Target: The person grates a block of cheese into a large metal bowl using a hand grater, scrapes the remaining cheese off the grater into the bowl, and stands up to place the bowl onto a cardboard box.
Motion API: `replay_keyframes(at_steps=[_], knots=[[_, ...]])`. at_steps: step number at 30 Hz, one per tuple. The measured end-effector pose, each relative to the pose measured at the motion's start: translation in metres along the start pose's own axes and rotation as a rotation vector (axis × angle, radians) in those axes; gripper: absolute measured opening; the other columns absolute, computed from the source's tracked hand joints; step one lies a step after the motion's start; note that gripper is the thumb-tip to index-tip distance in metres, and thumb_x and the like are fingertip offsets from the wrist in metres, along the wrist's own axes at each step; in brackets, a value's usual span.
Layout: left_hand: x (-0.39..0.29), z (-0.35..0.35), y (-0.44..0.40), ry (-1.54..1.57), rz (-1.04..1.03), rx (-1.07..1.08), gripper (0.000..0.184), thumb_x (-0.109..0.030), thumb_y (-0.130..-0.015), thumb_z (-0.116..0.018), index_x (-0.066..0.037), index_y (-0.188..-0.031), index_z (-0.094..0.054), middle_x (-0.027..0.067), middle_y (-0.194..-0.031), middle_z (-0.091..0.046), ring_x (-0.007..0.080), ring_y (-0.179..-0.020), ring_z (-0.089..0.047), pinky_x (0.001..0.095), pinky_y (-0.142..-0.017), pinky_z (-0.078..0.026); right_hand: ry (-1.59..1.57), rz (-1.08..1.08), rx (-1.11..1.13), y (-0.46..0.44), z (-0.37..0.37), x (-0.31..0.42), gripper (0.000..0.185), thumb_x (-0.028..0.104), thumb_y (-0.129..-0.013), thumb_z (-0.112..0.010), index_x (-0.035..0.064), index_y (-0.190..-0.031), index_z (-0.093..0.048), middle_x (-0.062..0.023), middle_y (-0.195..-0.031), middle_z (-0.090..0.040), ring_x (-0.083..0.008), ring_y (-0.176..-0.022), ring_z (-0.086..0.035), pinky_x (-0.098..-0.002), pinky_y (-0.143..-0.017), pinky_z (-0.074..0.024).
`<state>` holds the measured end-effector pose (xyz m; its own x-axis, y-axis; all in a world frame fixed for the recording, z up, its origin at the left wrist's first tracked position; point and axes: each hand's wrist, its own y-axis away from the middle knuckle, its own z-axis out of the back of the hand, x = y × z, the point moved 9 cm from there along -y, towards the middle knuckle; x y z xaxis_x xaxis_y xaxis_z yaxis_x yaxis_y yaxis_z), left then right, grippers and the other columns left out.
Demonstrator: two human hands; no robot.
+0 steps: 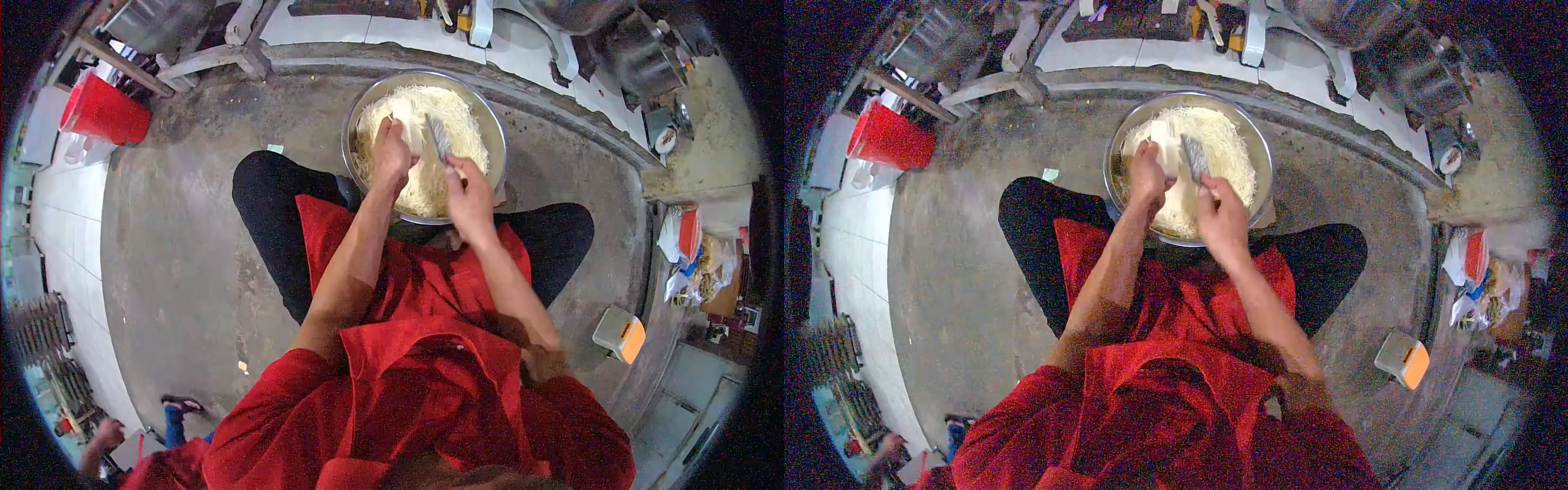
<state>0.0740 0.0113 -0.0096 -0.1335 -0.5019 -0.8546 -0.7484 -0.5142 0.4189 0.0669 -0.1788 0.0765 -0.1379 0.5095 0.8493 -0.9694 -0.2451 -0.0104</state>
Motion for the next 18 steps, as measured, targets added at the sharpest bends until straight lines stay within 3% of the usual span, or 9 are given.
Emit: replay_keyframes(at_steps=[1, 3, 4, 5, 7, 8, 12, 15, 18], knots=[[-0.001, -0.001, 0.005, -0.001, -0.005, 0.002, 0.056, -0.033, -0.108, -0.045, -0.004, -0.155, -0.041, 0.0135, -0.117, -0.069, 0.0221, -0.083, -0.069, 0.0353, -0.056, -0.054, -0.031, -0.018, -0.007, -0.016, -0.002, -0.002, 0.027, 0.015, -0.102, -0.060, 0.0016, -0.124, -0.069, -0.0161, -0.110, -0.076, -0.0201, -0.092, -0.071, -0.0361, -0.085, -0.0530], [0.002, -0.012, 0.013, 0.016, 0.035, 0.081, 0.052, -0.036, -0.108, -0.044, -0.013, -0.155, -0.040, 0.0125, -0.135, -0.059, 0.0267, -0.109, -0.065, 0.0469, -0.081, -0.056, -0.025, -0.023, 0.001, -0.042, -0.001, 0.010, 0.027, 0.016, -0.102, -0.061, 0.0024, -0.123, -0.070, -0.0162, -0.108, -0.076, -0.0214, -0.092, -0.072, -0.0364, -0.084, -0.0533], [0.004, -0.013, 0.016, -0.002, 0.058, 0.101, 0.056, -0.036, -0.108, -0.044, -0.014, -0.159, -0.035, 0.0129, -0.138, -0.058, 0.0276, -0.112, -0.065, 0.0470, -0.083, -0.056, -0.016, -0.030, 0.011, -0.054, -0.002, 0.017, 0.027, 0.017, -0.101, -0.062, 0.0032, -0.122, -0.071, -0.0164, -0.106, -0.076, -0.0227, -0.092, -0.073, -0.0368, -0.084, -0.0536], [0.004, -0.014, 0.019, -0.001, 0.054, 0.100, 0.056, -0.036, -0.108, -0.044, -0.014, -0.159, -0.035, 0.0129, -0.138, -0.058, 0.0276, -0.112, -0.065, 0.0470, -0.083, -0.056, -0.017, -0.026, 0.012, -0.066, -0.005, 0.019, 0.027, 0.017, -0.101, -0.062, 0.0032, -0.122, -0.071, -0.0164, -0.106, -0.076, -0.0227, -0.092, -0.073, -0.0368, -0.084, -0.0536], [0.006, -0.014, 0.023, 0.003, 0.089, 0.068, 0.060, -0.037, -0.109, -0.045, -0.016, -0.162, -0.031, 0.0129, -0.141, -0.056, 0.0274, -0.113, -0.064, 0.0472, -0.083, -0.056, -0.002, -0.093, 0.063, -0.090, -0.020, 0.008, 0.031, 0.027, -0.099, -0.062, 0.0070, -0.120, -0.073, -0.0195, -0.108, -0.076, -0.0316, -0.101, -0.073, -0.0394, -0.090, -0.0548], [0.005, -0.017, 0.023, 0.014, 0.078, 0.126, 0.061, -0.037, -0.109, -0.046, -0.016, -0.163, -0.029, 0.0134, -0.143, -0.056, 0.0271, -0.113, -0.064, 0.0474, -0.084, -0.056, 0.027, 0.001, 0.061, -0.100, -0.026, 0.009, 0.031, 0.028, -0.099, -0.061, 0.0067, -0.118, -0.074, -0.0194, -0.111, -0.076, -0.0337, -0.106, -0.072, -0.0407, -0.093, -0.0543], [0.006, -0.011, 0.019, -0.045, 0.093, 0.091, 0.059, -0.035, -0.109, -0.047, -0.016, -0.162, -0.032, 0.0149, -0.142, -0.056, 0.0252, -0.113, -0.063, 0.0460, -0.084, -0.056, 0.094, -0.016, 0.084, -0.099, -0.044, 0.017, 0.028, 0.023, -0.099, -0.059, 0.0059, -0.116, -0.073, -0.0206, -0.111, -0.075, -0.0374, -0.105, -0.072, -0.0439, -0.093, -0.0550], [0.006, -0.005, 0.010, -0.137, 0.007, 0.110, 0.059, -0.034, -0.108, -0.049, -0.011, -0.161, -0.035, 0.0177, -0.142, -0.057, 0.0254, -0.117, -0.062, 0.0450, -0.087, -0.056, 0.105, 0.123, 0.065, -0.070, -0.048, 0.031, 0.025, 0.020, -0.100, -0.058, 0.0052, -0.115, -0.072, -0.0221, -0.109, -0.075, -0.0396, -0.101, -0.073, -0.0446, -0.089, -0.0567], [-0.026, 0.001, 0.019, -0.117, -0.166, 0.007, 0.060, -0.029, -0.106, -0.052, -0.001, -0.157, -0.038, 0.0248, -0.146, -0.054, 0.0327, -0.122, -0.062, 0.0439, -0.092, -0.056, 0.057, 0.154, 0.046, -0.040, -0.051, 0.033, 0.024, 0.017, -0.101, -0.056, 0.0036, -0.117, -0.069, -0.0250, -0.106, -0.074, -0.0418, -0.098, -0.073, -0.0472, -0.086, -0.0575]])
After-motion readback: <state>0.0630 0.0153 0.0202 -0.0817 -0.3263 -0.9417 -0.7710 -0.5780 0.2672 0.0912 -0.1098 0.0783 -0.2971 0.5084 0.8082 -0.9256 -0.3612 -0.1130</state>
